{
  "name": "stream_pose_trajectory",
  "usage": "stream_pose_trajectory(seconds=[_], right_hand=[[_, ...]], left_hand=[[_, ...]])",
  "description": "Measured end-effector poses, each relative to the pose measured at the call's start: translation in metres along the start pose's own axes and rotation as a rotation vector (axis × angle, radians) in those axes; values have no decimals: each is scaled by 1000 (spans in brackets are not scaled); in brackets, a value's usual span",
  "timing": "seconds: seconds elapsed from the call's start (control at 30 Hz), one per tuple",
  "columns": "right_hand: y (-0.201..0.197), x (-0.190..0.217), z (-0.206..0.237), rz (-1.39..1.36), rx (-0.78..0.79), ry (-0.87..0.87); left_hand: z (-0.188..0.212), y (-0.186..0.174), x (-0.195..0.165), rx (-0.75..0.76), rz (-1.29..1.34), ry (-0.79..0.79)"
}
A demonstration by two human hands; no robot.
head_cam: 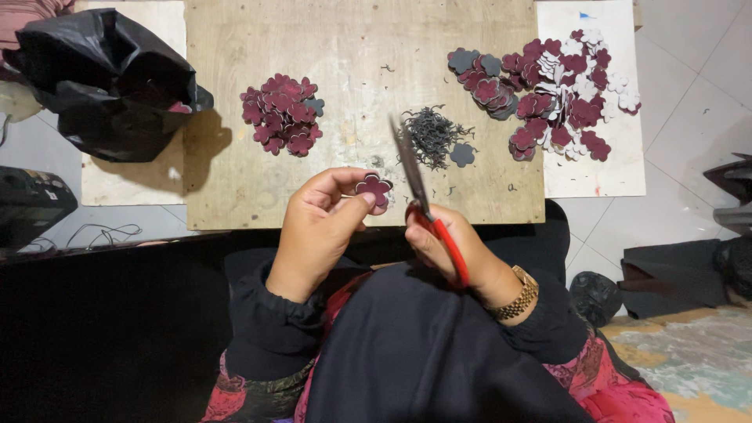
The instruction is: The person uses red-handled scissors to trim the edges of small maroon flower-shaped pieces. They hold each piece with the left hand and carefully cut around the perimeter, then place the finished pieces into a pile on the wooden board.
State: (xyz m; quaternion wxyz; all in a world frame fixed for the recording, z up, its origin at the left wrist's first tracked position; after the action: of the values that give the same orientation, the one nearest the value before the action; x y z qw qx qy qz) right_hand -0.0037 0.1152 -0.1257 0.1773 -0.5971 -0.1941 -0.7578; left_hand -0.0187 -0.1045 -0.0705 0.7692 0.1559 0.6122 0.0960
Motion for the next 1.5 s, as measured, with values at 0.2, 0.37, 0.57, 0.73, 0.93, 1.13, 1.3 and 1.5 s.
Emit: stream_pose_trajectory(seconds=[0.2,0.37,0.57,0.73,0.93,1.13,1.3,1.5], right_hand=[[0,2,-5,-71,-132,-64],[1,5,-11,-176,-240,-31],[-4,8,-11,-92,-267,-11],[-5,4,-8,-29,-250,-81],[-11,2,-7,-22,-165,-257],[-21,-3,-11,-185,-268,-29],[-27,-9,-13,-171,-255,-38],[-37,-20,-14,-118,-256,10]], left_hand=[[-1,5,5,57,96,19],[-5,13,20,87,91,-33],[-13,13,23,76,156,-118],[-14,14,29,31,86,-100],[-21,12,40,-17,64,29],[-22,8,38,-67,33,93],[-24,9,37,-105,24,83],[-31,8,45,-92,133,51]])
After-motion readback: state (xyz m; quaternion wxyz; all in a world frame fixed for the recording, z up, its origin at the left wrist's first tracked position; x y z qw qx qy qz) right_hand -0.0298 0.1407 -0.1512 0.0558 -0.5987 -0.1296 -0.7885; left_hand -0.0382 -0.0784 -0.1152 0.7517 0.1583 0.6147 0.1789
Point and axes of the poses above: each hand's wrist, its own z-axis away from the middle knuckle, its own y-axis out of the palm, x = y × z, the point moved 1 cm from there along -z, towards the middle knuckle, and after that the axes turned 5 degrees about z, right-handed, at the moved point
